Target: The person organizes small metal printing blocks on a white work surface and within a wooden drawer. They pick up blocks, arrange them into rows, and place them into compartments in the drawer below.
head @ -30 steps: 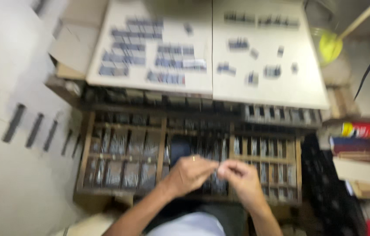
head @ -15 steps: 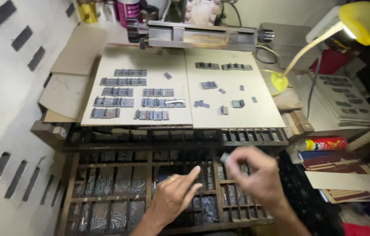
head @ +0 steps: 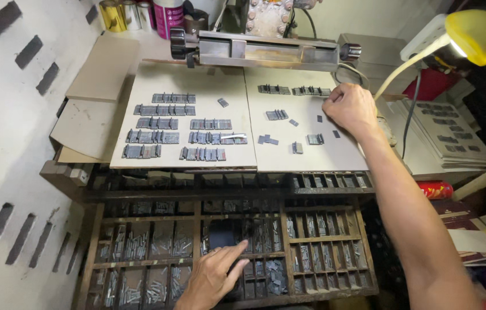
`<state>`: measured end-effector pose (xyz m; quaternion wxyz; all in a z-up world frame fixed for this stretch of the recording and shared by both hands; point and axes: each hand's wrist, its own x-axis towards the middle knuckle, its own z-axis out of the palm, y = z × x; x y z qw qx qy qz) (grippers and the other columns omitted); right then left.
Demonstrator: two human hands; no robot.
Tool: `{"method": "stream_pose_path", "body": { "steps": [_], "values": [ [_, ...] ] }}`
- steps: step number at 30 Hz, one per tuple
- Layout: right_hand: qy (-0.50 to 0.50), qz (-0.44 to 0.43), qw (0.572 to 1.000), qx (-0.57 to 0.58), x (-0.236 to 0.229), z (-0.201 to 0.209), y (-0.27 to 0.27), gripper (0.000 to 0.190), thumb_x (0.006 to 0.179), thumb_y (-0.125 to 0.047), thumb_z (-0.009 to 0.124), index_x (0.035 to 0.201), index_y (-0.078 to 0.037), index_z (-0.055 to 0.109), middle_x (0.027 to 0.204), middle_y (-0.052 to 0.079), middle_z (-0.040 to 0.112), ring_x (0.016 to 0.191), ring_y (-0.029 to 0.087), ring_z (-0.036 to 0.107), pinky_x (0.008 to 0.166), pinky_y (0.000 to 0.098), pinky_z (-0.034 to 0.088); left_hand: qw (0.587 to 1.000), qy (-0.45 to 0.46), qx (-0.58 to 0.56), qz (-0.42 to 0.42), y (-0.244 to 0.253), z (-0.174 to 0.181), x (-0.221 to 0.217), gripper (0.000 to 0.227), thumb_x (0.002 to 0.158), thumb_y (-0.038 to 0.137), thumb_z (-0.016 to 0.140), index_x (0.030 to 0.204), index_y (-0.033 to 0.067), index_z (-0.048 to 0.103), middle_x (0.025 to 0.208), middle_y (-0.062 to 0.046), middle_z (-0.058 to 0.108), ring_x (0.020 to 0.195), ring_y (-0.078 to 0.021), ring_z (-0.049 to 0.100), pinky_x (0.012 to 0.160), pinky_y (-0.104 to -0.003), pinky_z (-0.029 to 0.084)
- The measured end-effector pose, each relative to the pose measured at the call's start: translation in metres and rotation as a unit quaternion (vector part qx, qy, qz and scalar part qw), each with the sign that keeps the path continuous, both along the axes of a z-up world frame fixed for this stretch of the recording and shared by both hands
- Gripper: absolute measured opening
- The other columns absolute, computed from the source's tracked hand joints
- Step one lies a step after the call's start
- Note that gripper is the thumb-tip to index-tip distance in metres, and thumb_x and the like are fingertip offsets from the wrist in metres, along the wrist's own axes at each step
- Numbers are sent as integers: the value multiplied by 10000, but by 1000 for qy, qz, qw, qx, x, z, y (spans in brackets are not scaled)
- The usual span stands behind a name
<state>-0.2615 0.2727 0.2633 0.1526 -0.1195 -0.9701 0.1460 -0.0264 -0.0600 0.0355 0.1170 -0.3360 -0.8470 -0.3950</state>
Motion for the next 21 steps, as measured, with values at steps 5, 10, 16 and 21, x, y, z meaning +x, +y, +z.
{"method": "stream_pose_path", "body": {
  "steps": [5, 10, 16, 21],
  "values": [
    [-25, 41, 999, 3, 6, 7, -5, 180, 845, -194, 632, 911, -96, 768, 896, 84, 768, 890, 287, 699, 861, 446, 559, 1000, -22, -2, -1, -3, -4, 0, 443, 1008, 236, 642, 1403, 41, 588, 1151, -107, 758, 896, -264, 733, 754, -416, 584],
    [-132, 156, 977, -67, 61, 54, -82, 283, 998, -286, 616, 1249, -168, 672, 1299, 55, 684, 1082, 199, 670, 965, 458, 552, 998, -56, 0, -24, -2, -9, -4, 428, 1027, 266, 610, 1401, 59, 595, 1150, -105, 754, 946, -269, 729, 758, -423, 587],
    [-152, 230, 961, -13, 34, 32, -71, 331, 981, -325, 586, 1283, -259, 704, 1260, 54, 636, 1061, 229, 610, 982, 408, 452, 997, -49, 36, -43, -5, 12, 0, 405, 1020, 246, 632, 1358, 23, 617, 1132, -132, 759, 942, -296, 734, 796, -423, 587],
    [-146, 223, 962, -57, 38, 41, -70, 306, 967, -342, 605, 1228, -220, 705, 1295, 44, 671, 1120, 214, 615, 1018, 455, 478, 997, -50, 31, -46, -10, 18, -2, 418, 1010, 235, 652, 1371, 29, 611, 1077, -127, 765, 901, -279, 739, 790, -405, 595]
  ]
}}
